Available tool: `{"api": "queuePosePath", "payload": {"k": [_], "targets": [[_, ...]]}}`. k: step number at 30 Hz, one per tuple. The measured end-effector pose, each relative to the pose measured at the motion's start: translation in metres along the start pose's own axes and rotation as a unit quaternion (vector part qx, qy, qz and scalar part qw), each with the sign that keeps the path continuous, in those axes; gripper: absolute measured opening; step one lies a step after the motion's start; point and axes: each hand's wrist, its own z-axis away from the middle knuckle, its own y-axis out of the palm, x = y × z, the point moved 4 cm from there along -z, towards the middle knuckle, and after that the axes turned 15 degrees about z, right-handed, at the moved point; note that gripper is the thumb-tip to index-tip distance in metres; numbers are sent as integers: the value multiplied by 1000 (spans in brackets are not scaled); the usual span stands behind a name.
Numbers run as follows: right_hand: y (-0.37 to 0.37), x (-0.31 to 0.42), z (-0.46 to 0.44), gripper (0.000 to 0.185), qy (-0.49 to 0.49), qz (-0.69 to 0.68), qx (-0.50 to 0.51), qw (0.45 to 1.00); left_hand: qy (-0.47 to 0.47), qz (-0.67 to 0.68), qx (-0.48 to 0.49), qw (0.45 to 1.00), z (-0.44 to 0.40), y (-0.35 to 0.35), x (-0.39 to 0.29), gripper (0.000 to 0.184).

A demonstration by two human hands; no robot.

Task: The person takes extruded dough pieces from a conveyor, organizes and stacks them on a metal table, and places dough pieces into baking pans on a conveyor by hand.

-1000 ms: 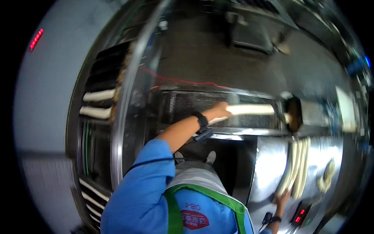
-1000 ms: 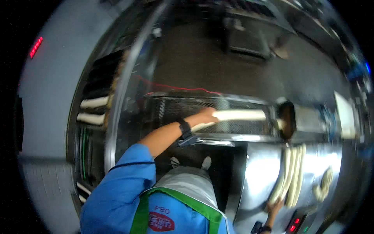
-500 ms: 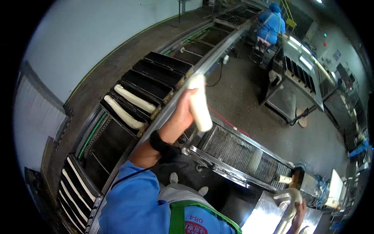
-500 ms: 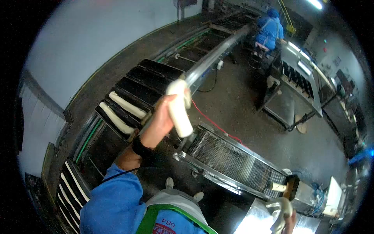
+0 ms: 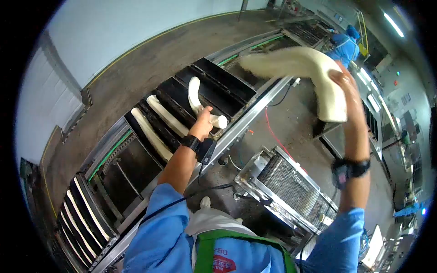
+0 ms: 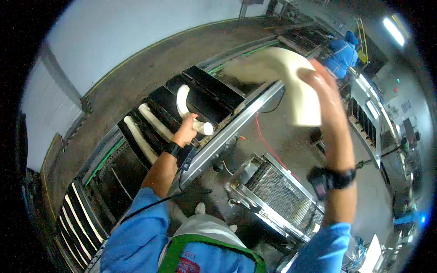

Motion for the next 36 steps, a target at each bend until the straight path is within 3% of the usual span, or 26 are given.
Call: {"api": "queuePosePath", "payload": {"k": [2, 3, 5, 6, 8, 10, 12, 14, 16, 19, 20, 21, 23, 25, 26, 27, 29, 30, 32, 33, 34, 36], "targets": [[46, 7, -20, 45, -32, 42, 176, 983, -45, 57, -54, 996, -30, -13, 16, 41], [69, -2, -28, 42, -86, 51, 188, 977, 34, 11, -62, 997, -45, -21, 16, 42], [129, -52, -41, 40, -178, 106, 193, 959, 142, -203, -182, 951, -24, -16, -17, 45], [163, -82, -45, 41, -216, 153, 188, 946, 168, -266, -186, 931, -4, -12, -33, 43], [231, -146, -47, 39, -118, 174, 321, 924, 193, -476, -187, 837, 7, -11, -61, 37], [282, -209, -30, 29, -147, 323, 346, 868, 143, -542, -158, 813, 0, -18, -74, 34], [288, -215, -19, 22, -50, 301, 232, 924, 91, -608, -126, 779, -12, -18, -86, 31], [287, -211, -27, 17, -112, 261, 258, 923, 102, -711, -24, 696, -18, -11, -90, 29], [288, -210, -33, 17, -125, 279, 330, 893, 134, -716, -17, 685, -18, -14, -88, 31], [308, -244, -24, 15, -211, 348, 320, 855, 250, -710, -81, 653, -16, -25, -87, 36], [315, -258, -23, 15, -266, 372, 292, 840, 245, -710, -82, 655, -22, -29, -85, 36], [316, -248, -14, 14, -338, 325, 296, 832, 234, -676, -85, 694, -29, -38, -88, 38], [310, -250, -6, 14, -337, 284, 320, 839, 256, -577, -76, 772, -29, -58, -94, 39], [300, -244, 4, 16, -328, 236, 334, 852, 299, -377, -114, 869, -3, -81, -101, 34], [299, -238, 10, 16, -328, 227, 339, 852, 336, -269, -139, 892, 10, -93, -101, 33], [297, -234, 15, 19, -304, 249, 346, 852, 332, -273, -146, 891, 13, -101, -103, 33], [298, -232, 20, 26, -283, 271, 371, 842, 200, -200, -245, 927, 15, -124, -101, 50], [296, -235, 21, 23, -296, 273, 355, 844, 169, -142, -220, 950, 12, -123, -95, 55], [298, -215, 18, 19, -267, 295, 451, 799, 140, -167, -247, 944, 3, -120, -99, 55], [317, -244, 9, 20, -307, 300, 424, 797, 105, -198, -192, 956, -5, -112, -94, 54], [309, -220, 9, 23, -311, 330, 423, 785, 76, -237, -144, 958, 0, -107, -98, 53], [283, -200, 8, 25, -261, 316, 360, 838, 88, -305, -99, 943, 10, -112, -92, 52]]}}
